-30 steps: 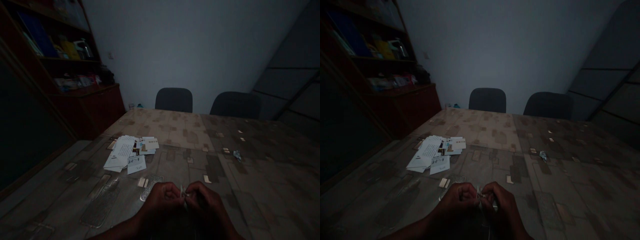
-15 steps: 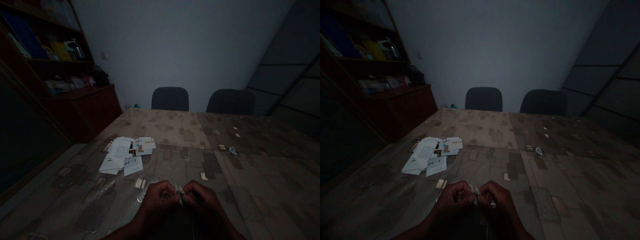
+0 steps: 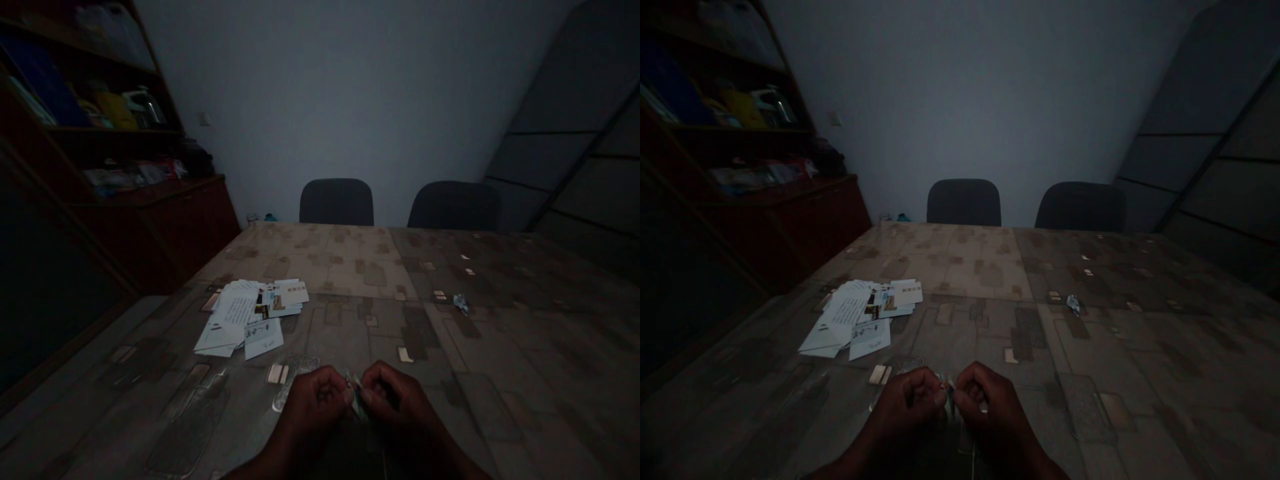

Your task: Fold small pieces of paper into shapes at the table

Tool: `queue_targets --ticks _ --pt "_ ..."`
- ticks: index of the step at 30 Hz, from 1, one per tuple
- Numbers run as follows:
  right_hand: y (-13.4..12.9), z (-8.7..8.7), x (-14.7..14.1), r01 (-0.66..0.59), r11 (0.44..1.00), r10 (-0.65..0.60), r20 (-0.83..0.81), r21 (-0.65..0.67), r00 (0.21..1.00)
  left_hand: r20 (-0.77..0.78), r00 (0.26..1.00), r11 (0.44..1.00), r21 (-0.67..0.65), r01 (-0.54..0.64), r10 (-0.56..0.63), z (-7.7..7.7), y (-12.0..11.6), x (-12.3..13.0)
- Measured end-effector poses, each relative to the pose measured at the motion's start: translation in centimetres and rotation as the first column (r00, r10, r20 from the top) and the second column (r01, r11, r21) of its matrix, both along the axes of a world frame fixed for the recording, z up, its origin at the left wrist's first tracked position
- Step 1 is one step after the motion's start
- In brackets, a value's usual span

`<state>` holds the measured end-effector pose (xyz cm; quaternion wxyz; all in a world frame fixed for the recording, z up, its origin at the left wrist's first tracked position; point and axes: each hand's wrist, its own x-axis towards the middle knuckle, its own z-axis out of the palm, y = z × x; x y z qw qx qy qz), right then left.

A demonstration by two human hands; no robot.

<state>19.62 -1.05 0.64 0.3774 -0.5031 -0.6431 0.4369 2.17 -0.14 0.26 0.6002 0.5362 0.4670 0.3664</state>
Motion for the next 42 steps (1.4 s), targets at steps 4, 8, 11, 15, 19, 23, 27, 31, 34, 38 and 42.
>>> queue_targets --ticks 4,8,11,15,19,23,27,31,34,38,42 --pt "0.1 -0.4 -0.1 -0.006 0.998 0.003 0.043 0.064 0.999 -0.086 0.996 0.999 0.035 0.02 -0.016 0.2 -0.1 -0.1" --pt "0.3 -0.8 0.0 -0.032 0.997 0.031 0.006 0.068 0.999 -0.007 0.999 0.999 0.017 0.049 -0.049 -0.3 0.1 -0.1" --pt "0.4 -1.2 0.2 -0.042 0.999 0.043 -0.076 0.012 0.996 0.056 0.997 0.998 -0.033 0.056 -0.054 -0.5 0.2 0.0" --pt "0.5 -1.5 0.3 -0.022 0.999 0.016 -0.147 -0.039 0.989 0.071 0.997 0.998 -0.064 0.026 -0.021 0.0 0.3 0.1" --pt "0.6 -1.5 0.4 -0.013 0.999 0.009 -0.123 -0.034 0.992 0.094 0.996 0.997 -0.075 -0.005 0.012 0.2 0.4 0.1" --pt "0.3 -1.0 0.2 0.04 0.999 -0.038 -0.103 0.011 0.994 0.112 0.993 0.993 -0.113 -0.014 0.026 -0.2 0.5 -0.1" --pt "-0.2 0.0 0.1 0.102 0.991 -0.097 -0.06 0.085 0.993 0.15 0.988 0.992 -0.122 -0.006 0.025 -0.5 0.5 -0.1" --pt "-0.2 0.9 0.3 0.086 0.964 -0.091 0.008 0.251 0.996 0.165 0.986 0.991 -0.137 0.003 0.019 -0.3 0.3 -0.2" --pt "-0.1 1.3 0.4 0.06 0.947 -0.076 0.037 0.314 0.996 0.151 0.989 0.994 -0.112 0.014 0.003 0.0 0.3 -0.2" --pt "-0.2 1.4 0.5 0.021 0.929 -0.045 0.057 0.369 0.997 0.142 0.99 0.996 -0.087 0.025 -0.012 0.5 0.4 -0.2" --pt "-0.3 1.5 0.6 -0.006 0.906 -0.019 0.055 0.423 0.998 0.19 0.98 0.994 -0.08 0.068 -0.051 0.9 0.3 -0.3"
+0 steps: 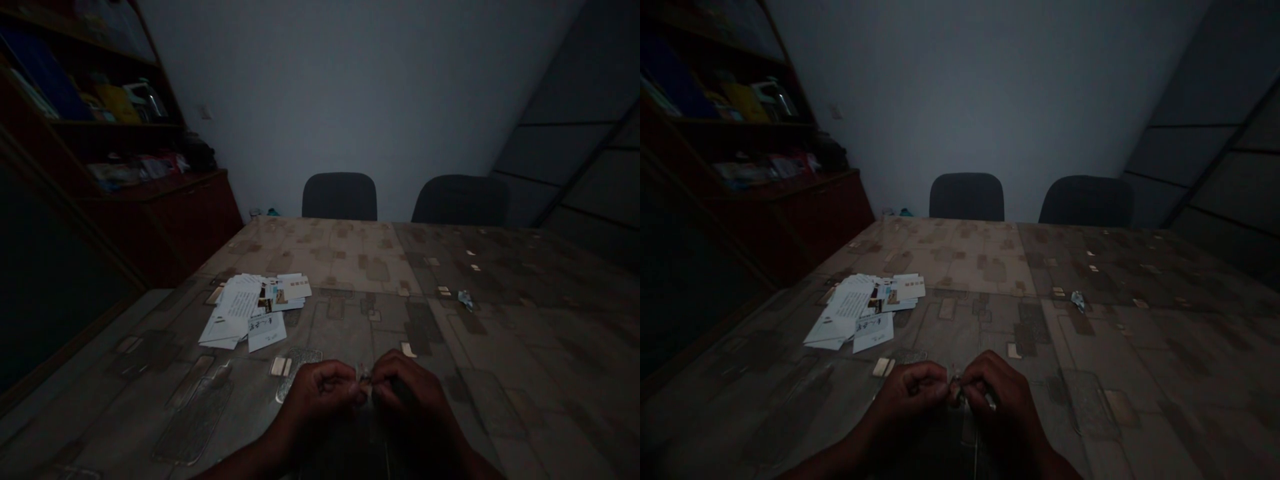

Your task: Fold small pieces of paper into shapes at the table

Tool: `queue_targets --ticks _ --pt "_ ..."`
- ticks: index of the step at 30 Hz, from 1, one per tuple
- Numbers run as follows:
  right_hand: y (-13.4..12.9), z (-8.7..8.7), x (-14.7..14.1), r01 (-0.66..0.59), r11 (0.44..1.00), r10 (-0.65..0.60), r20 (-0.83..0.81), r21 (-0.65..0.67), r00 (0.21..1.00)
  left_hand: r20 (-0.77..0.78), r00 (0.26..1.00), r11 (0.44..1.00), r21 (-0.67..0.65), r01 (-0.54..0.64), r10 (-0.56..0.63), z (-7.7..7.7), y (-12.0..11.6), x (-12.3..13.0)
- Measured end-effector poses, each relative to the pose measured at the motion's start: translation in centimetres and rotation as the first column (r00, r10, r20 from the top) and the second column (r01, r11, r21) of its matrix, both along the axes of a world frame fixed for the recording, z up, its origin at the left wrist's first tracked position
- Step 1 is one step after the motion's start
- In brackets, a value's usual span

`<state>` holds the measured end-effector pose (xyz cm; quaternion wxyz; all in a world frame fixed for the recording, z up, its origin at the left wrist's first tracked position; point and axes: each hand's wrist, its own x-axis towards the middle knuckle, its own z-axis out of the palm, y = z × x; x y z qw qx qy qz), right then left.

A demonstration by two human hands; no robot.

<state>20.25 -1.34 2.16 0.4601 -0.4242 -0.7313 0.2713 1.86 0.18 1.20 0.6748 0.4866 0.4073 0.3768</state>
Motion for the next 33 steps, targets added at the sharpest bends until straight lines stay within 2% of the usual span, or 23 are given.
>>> queue_targets --ticks 4,11,17,23,28,33 --pt "0.0 -0.03 0.13 -0.025 0.999 0.025 0.019 0.026 1.0 0.007 1.0 0.999 0.031 0.018 -0.018 0.31 -0.14 -0.1" --pt "0.03 -0.44 0.26 -0.031 0.999 0.03 0.039 0.042 0.999 0.002 1.0 1.0 0.022 -0.017 0.017 -0.24 -0.11 -0.04" --pt "0.16 -0.06 0.02 -0.025 0.997 0.022 0.039 0.076 0.999 -0.019 0.999 0.999 0.007 -0.032 0.032 -0.11 -0.13 0.0" --pt "0.04 -0.02 -0.05 -0.024 0.998 0.023 0.02 0.064 1.0 0.029 0.999 1.0 -0.003 -0.016 0.016 -0.36 -0.26 -0.07" --pt "-0.05 0.28 -0.09 -0.037 0.999 0.037 0.01 0.02 0.999 0.013 1.0 0.999 0.047 -0.019 0.019 -0.24 -0.31 -0.13" --pt "-0.14 0.48 -0.05 -0.024 0.999 0.024 -0.014 0.027 1.0 0.055 0.998 1.0 0.017 -0.006 0.005 0.13 -0.39 -0.04"
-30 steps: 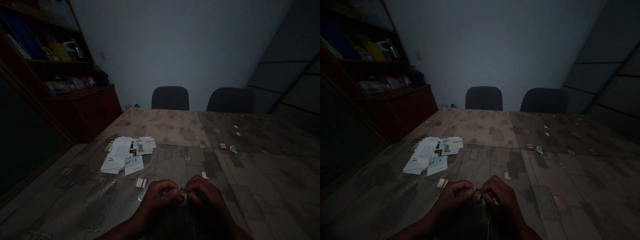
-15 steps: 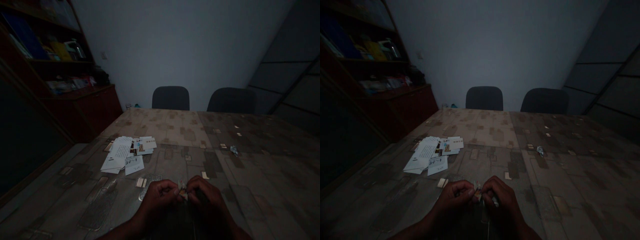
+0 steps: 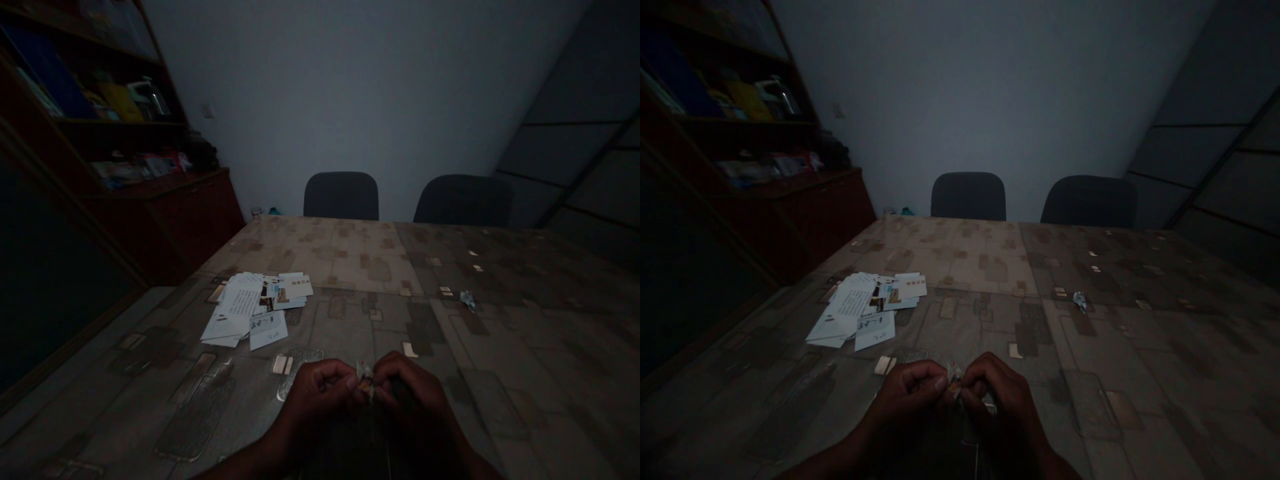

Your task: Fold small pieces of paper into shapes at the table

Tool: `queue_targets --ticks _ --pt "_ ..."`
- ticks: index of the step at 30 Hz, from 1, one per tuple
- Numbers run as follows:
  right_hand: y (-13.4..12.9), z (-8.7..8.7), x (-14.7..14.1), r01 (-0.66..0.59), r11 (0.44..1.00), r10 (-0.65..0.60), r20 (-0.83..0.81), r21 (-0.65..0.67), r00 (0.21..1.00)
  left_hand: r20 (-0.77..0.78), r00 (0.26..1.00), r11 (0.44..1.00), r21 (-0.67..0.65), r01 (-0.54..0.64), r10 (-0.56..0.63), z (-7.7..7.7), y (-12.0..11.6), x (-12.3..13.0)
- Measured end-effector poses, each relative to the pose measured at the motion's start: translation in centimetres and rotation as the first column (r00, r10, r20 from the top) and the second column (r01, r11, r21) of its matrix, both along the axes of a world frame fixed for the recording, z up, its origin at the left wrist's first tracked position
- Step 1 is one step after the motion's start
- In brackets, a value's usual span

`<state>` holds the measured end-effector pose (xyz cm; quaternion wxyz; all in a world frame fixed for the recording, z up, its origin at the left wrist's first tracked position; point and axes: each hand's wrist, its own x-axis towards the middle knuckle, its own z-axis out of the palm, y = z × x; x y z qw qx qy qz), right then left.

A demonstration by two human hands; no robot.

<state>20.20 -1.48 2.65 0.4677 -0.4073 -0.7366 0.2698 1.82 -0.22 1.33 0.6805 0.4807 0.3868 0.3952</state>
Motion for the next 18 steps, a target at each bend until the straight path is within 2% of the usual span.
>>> queue_targets --ticks 6,18 --pt "0.02 -0.62 0.11 -0.006 1.0 0.006 -0.01 -0.027 1.0 -0.049 0.999 1.0 0.018 -0.015 0.016 0.45 0.04 0.03" --pt "-0.01 -0.73 0.28 0.029 0.996 -0.025 0.046 -0.084 0.999 -0.13 0.991 0.996 0.092 -0.016 0.028 0.97 -0.19 -0.03"
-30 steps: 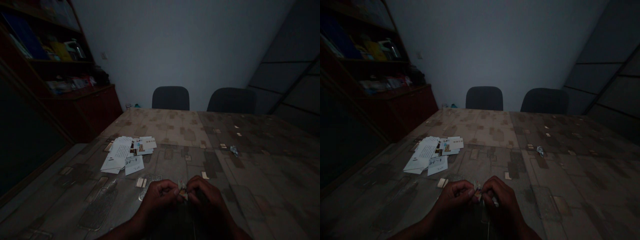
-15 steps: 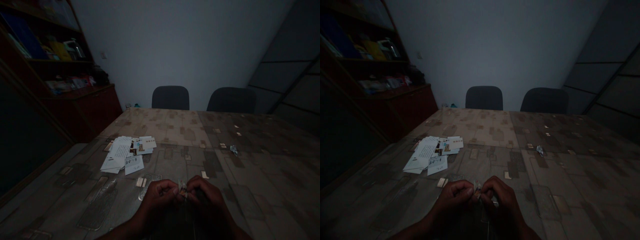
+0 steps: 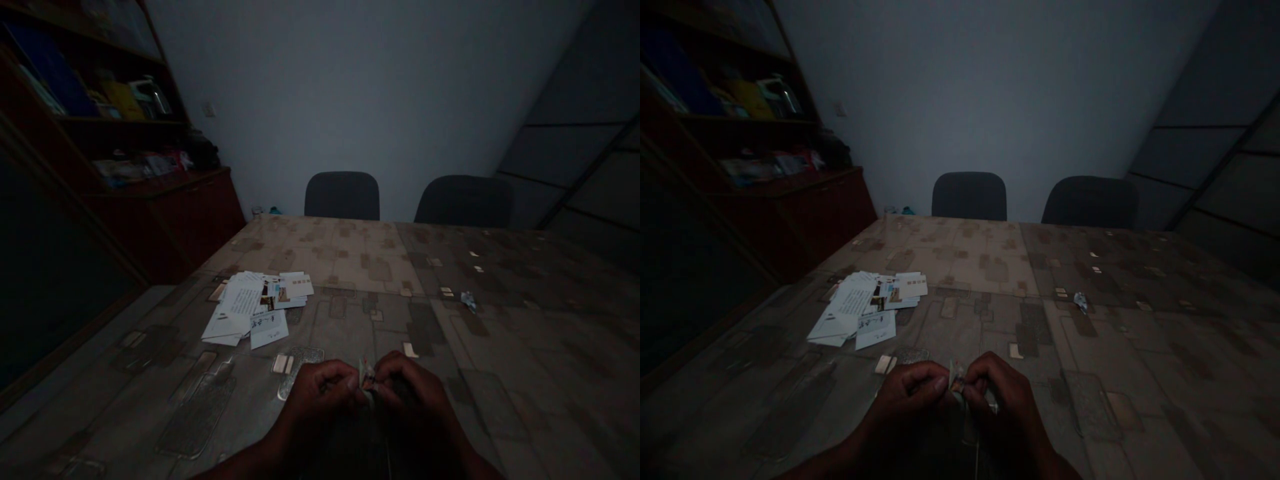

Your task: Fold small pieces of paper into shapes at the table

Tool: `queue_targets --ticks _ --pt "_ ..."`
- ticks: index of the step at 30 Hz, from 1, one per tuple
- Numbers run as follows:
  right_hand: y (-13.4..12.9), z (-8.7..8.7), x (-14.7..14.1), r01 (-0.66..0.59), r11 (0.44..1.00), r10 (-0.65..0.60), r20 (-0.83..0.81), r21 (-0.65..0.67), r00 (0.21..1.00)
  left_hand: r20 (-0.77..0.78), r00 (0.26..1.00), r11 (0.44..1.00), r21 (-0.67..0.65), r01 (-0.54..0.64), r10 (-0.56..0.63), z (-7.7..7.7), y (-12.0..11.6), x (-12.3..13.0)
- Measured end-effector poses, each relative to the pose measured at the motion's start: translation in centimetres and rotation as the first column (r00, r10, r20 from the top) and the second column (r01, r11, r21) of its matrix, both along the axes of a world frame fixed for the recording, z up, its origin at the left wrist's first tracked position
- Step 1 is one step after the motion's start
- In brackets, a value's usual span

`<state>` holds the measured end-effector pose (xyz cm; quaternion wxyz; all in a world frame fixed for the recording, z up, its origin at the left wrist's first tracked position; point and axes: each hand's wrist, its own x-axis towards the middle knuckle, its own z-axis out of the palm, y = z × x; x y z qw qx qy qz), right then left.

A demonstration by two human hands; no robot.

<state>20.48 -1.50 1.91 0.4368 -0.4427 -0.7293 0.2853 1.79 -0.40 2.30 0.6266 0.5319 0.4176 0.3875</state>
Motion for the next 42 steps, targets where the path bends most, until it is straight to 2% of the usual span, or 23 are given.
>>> queue_targets --ticks 3,9,15,20,28,33,38,42 --pt "0.1 0.2 -0.1 0.007 1.0 -0.007 0.004 -0.01 1.0 -0.094 0.996 0.998 0.07 -0.007 0.013 0.0 0.0 -0.1" --pt "0.0 0.5 -0.4 0.017 1.0 -0.017 0.004 -0.001 1.0 -0.23 0.97 0.992 0.111 -0.056 0.08 0.3 -0.2 0.3" --pt "-0.1 0.2 -0.5 0.065 0.987 -0.066 -0.006 -0.146 0.998 -0.248 0.961 0.99 0.107 -0.096 0.121 0.5 -0.2 0.4" --pt "0.1 -0.2 -0.6 0.01 0.958 -0.032 -0.071 -0.288 0.997 -0.255 0.953 0.985 0.09 -0.148 0.166 0.2 -0.2 0.4" --pt "-0.1 -0.6 -1.0 -0.04 0.928 -0.015 -0.146 -0.37 0.989 -0.245 0.956 0.986 0.095 -0.139 0.158 -0.4 -0.5 0.6" --pt "-0.1 -0.2 -1.2 -0.05 0.91 -0.031 -0.187 -0.411 0.982 -0.167 0.976 0.99 0.019 -0.14 0.141 -0.6 -0.1 0.9" --pt "0.1 -0.7 -1.1 -0.123 0.843 -0.059 -0.318 -0.523 0.946 0.023 0.995 0.989 -0.119 -0.09 0.094 -1.5 0.4 0.9" --pt "0.1 -1.1 -1.0 -0.148 0.846 -0.061 -0.369 -0.512 0.928 0.126 0.99 0.988 -0.144 -0.046 0.064 -2.1 0.5 0.5"
